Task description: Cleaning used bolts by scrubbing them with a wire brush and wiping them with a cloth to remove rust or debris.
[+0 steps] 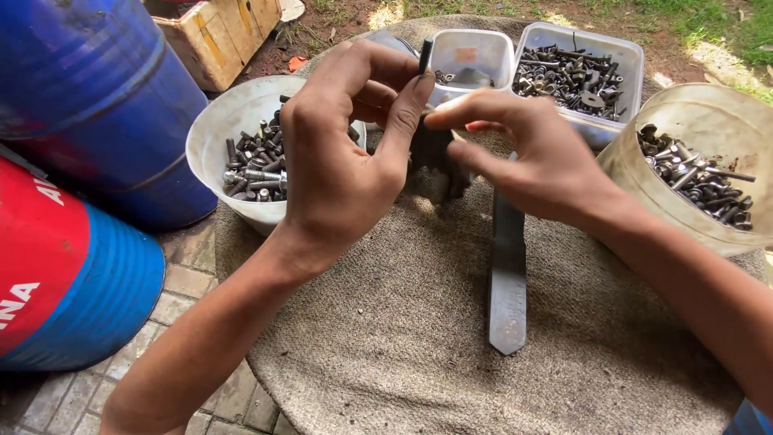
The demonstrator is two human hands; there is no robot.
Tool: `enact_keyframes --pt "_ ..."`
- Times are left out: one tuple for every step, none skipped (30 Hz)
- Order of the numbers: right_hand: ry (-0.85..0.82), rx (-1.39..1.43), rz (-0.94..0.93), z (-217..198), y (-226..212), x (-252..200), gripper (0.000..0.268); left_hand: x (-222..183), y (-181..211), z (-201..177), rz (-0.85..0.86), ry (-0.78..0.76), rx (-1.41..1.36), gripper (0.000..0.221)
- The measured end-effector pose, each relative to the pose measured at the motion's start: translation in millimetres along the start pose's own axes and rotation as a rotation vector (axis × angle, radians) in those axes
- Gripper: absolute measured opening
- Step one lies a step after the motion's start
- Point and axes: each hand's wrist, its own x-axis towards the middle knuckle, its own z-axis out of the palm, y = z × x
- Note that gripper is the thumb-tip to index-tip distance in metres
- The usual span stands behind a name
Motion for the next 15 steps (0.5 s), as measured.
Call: enact_keyframes --pt "-0.003 -0.004 -0.001 -4.9 -8.8 -3.1 0.027 0.0 -0.2 0.2 0.000 0.004 -0.002 0.008" --pt "0.044 0.121 0.054 -9.6 -17.9 -6.1 0.026 0.0 -0.4 0.2 -0.022 -0.001 -0.032 0.008" --pt "0.089 0.249 0.108 -13.7 -26.9 -8.5 0.026 -0.2 -0.5 -0.6 -0.043 -0.005 -0.059 0.007" --pt "0.084 0.248 0.105 -14.5 -21.5 -12.1 0.026 -0.2 0.3 -1.4 -0.044 0.000 -0.057 0.007" --pt "0.187 0.494 0.124 -15.1 -15.7 -16.8 0.025 -0.2 1.1 -1.6 -0.043 -0.027 -0.085 0.006" --pt "0.289 0.739 0.141 -16.1 -9.5 -21.7 0.025 0.0 2.0 -1.2 -0.042 -0.054 -0.112 0.005" --pt "0.293 0.736 0.143 -17.8 -6.6 -25.0 0.025 0.1 3.9 -1.4 -0.041 -0.055 -0.117 0.005" --pt "0.370 0.668 0.161 -19.7 -3.7 -28.3 0.020 0.3 5.8 -1.5 -0.033 -0.075 -0.130 0.005" --pt "0.444 0.600 0.177 -21.3 -0.6 -30.9 0.019 0.4 7.5 -2.0 -0.026 -0.094 -0.142 0.006" --pt "0.445 0.597 0.177 -20.9 -0.1 -32.3 0.019 -0.9 5.3 -0.3 -0.024 -0.093 -0.145 0.006" --pt "0.432 0.593 0.130 -19.8 0.3 -33.3 0.014 -1.7 3.2 0.5 0.045 -0.130 -0.137 0.004" --pt "0.420 0.589 0.083 -18.9 1.0 -34.5 0.016 -2.5 1.3 1.6 0.113 -0.166 -0.129 0.010" --pt "0.428 0.590 0.085 -16.0 -2.1 -34.0 0.016 -4.9 0.6 4.0 0.116 -0.174 -0.132 0.010" --pt "0.410 0.579 0.023 -13.4 -4.9 -33.7 0.024 -7.3 0.0 6.7 0.160 -0.191 -0.095 0.011" --pt "0.392 0.564 -0.038 -11.7 -8.0 -33.9 0.035 -9.8 -0.4 10.3 0.204 -0.207 -0.063 0.013"
